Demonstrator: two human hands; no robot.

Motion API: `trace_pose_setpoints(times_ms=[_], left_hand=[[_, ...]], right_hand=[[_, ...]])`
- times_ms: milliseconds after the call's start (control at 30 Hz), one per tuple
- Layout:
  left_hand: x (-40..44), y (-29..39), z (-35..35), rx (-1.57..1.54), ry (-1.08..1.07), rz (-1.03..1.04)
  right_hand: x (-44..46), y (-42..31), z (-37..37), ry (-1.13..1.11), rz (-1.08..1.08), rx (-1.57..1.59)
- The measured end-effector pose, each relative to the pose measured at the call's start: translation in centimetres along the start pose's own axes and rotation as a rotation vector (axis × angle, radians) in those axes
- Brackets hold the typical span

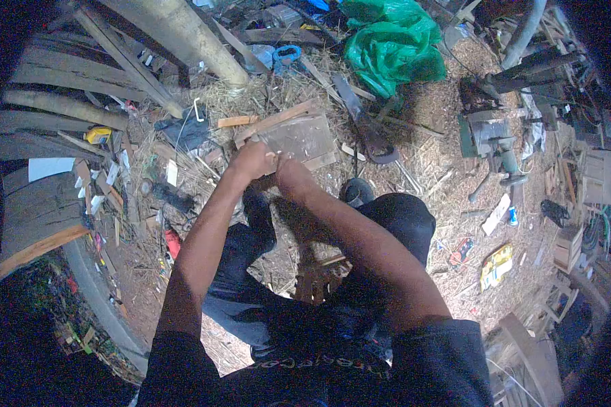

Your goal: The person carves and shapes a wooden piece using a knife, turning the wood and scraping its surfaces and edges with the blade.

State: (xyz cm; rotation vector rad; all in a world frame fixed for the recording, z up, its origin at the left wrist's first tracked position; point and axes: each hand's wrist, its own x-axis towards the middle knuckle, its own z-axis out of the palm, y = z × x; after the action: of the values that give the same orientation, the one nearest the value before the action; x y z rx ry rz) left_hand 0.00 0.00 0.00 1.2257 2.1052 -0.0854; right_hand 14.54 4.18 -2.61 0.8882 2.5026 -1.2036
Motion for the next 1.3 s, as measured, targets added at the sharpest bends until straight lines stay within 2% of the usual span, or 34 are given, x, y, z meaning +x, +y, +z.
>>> trace_pose_setpoints(times_ms=[67, 167, 267, 367, 433, 500, 533, 633, 833, 933, 1000, 1067, 1133, 1233, 1300], left_hand=[[-0.6, 1.4, -0.3, -0.005, 0.033, -0.026], [-1.1, -1.4, 0.4, -0.020, 0.163, 0.076], [-1.7, -2.9, 0.8, -0.093, 0.187, 0.137], [-2.7, -2.7, 0.4, -0.130, 0.220, 0.033], [-1.7, -3.8, 1.8, -0.182, 0.274, 0.108], [-0.7, -4.3, 2.6, -0.148, 0.278, 0.140], [-0.5, -4.3, 2.6, -0.088, 0.253, 0.133], [-0.5, -3.9, 2.2, -0.012, 0.185, 0.102], [-1.6, -1.6, 0.6, -0.003, 0.116, 0.032], [-1.9, -1.3, -0.2, -0.038, 0.105, 0.018], [-1.8, -1.1, -0.4, -0.062, 0.118, 0.035], [-1.4, -1.6, 0.4, -0.080, 0.153, 0.044], [-1.3, -2.3, 1.0, -0.101, 0.166, 0.025], [-1.4, -2.3, 1.5, -0.095, 0.160, 0.011], [-1.8, -1.9, 1.2, -0.078, 0.162, 0.040]], right_hand=[[0.1, 0.0, -1.0, 0.017, -0.108, -0.053], [1.0, -1.3, -0.3, 0.144, -0.128, 0.115], [2.0, -1.1, -2.1, -0.148, -0.044, 0.271], [-0.3, -1.2, -2.1, 0.057, -0.241, 0.158], [-0.3, -0.4, -0.1, 0.194, -0.327, 0.066], [-1.4, -1.2, 1.1, 0.154, -0.127, 0.096], [-1.6, -1.7, 1.1, 0.160, -0.170, 0.079], [-2.3, -3.8, -0.7, 0.006, 0.045, 0.033], [0.2, -1.9, 0.5, -0.018, 0.040, -0.107], [1.4, 0.3, 2.4, 0.151, -0.238, -0.006], [1.7, 0.6, 3.2, 0.136, -0.299, -0.153], [1.2, 0.3, 3.3, 0.116, -0.262, -0.139], [-1.2, -3.0, 0.2, 0.098, -0.130, 0.034], [-0.8, -2.1, 0.7, 0.080, -0.007, 0.152], [0.5, -0.5, 2.0, 0.104, -0.053, 0.093]])
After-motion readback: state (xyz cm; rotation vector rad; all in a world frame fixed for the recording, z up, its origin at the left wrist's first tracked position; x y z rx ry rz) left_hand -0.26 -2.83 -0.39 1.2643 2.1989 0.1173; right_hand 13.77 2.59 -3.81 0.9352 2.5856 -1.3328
